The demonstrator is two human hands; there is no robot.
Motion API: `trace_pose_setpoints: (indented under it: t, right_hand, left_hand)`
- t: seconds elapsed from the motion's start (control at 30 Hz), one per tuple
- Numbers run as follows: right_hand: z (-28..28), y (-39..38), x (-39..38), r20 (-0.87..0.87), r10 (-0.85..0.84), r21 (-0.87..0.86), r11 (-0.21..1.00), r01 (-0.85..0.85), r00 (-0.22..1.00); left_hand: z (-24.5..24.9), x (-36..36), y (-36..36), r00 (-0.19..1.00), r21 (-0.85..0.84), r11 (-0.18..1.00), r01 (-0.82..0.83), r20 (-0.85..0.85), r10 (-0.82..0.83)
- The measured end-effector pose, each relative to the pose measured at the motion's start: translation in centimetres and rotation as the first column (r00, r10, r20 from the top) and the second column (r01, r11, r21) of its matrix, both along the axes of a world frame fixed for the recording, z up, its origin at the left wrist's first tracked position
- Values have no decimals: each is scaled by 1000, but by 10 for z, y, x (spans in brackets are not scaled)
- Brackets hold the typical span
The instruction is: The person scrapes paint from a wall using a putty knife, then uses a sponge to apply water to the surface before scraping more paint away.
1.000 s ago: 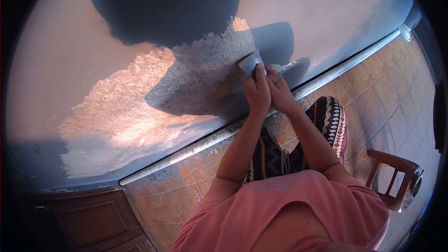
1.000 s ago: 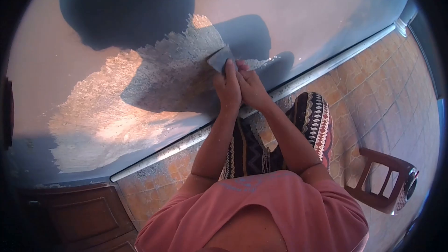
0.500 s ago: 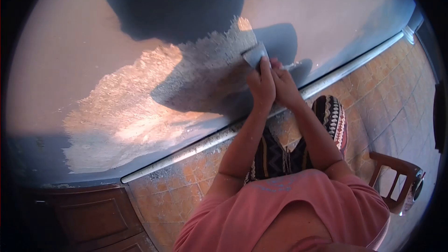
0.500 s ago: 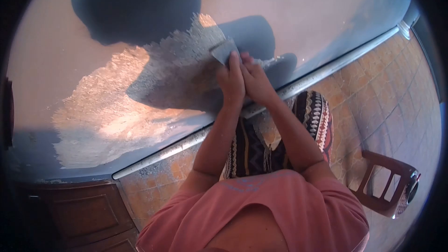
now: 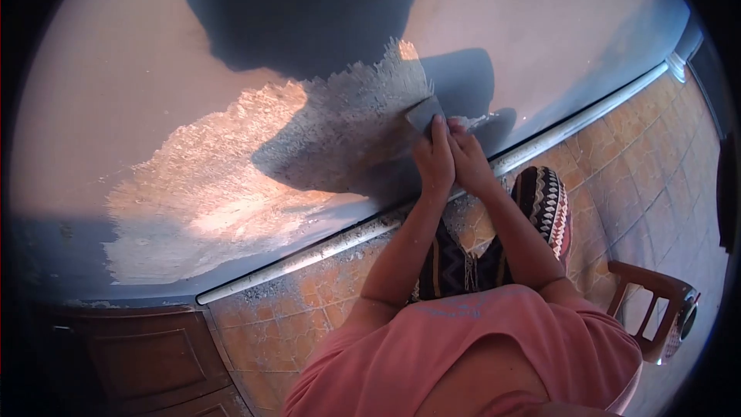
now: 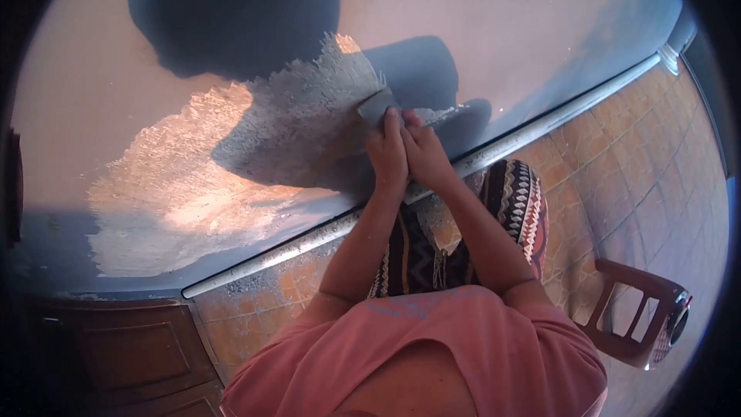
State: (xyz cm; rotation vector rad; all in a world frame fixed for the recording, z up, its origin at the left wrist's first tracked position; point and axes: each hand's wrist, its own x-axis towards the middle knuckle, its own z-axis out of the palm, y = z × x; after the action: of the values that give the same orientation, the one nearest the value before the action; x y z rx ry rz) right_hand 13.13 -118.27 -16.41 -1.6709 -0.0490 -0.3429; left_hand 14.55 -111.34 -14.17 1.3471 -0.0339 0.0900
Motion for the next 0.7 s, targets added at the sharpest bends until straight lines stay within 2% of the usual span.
trace_pose_setpoints:
  t: [0.03, 0.1, 0.13, 0.2, 0.27, 0.37, 0.43, 0.53, 0.57, 0.63, 0.7]
  right_hand:
    - [2, 1, -1, -108, 51, 102, 994, -40, 993]
    - [22, -6, 4, -55, 55, 73, 996, -51, 997]
    - [26, -7, -1, -44, 62, 56, 997, -59, 997]
    - [22, -11, -3, -87, 95, 48, 995, -91, 992]
    - [8, -10, -2, -108, 99, 63, 994, -92, 989]
    - [-3, -3, 3, -115, 91, 112, 991, -78, 989]
    - [34, -8, -2, -136, 122, 134, 986, -104, 983]
    - [15, -12, 3, -28, 93, 62, 994, -91, 995]
    - [6, -8, 4, 3, 59, 64, 996, -59, 998]
    - [0, 4, 1, 61, -9, 82, 997, 4, 998]
    - [21, -5, 7, -33, 76, 74, 995, -73, 997]
  left_hand:
    - [2, 6, 1, 1000, 15, 1000, 6, 22, -6]
    - [7, 5, 3, 1000, 51, 998, 20, 23, -21]
    - [8, 0, 3, 999, 16, 999, 32, 0, -32]
    - [15, 5, 0, 998, -63, 996, 67, 4, -67]
    - [-7, 0, 2, 999, -27, 999, 34, 10, -34]
    - [7, 4, 2, 999, -4, 1000, 16, 31, -16]
    - [16, 0, 3, 999, -14, 999, 30, 20, -30]
    - [18, 4, -2, 998, -71, 996, 54, 27, -52]
    - [4, 1, -1, 999, -82, 996, 43, 4, -43]
    - [9, 2, 0, 999, -78, 996, 32, 4, -32]
    - [19, 5, 3, 999, -44, 999, 27, 36, -26]
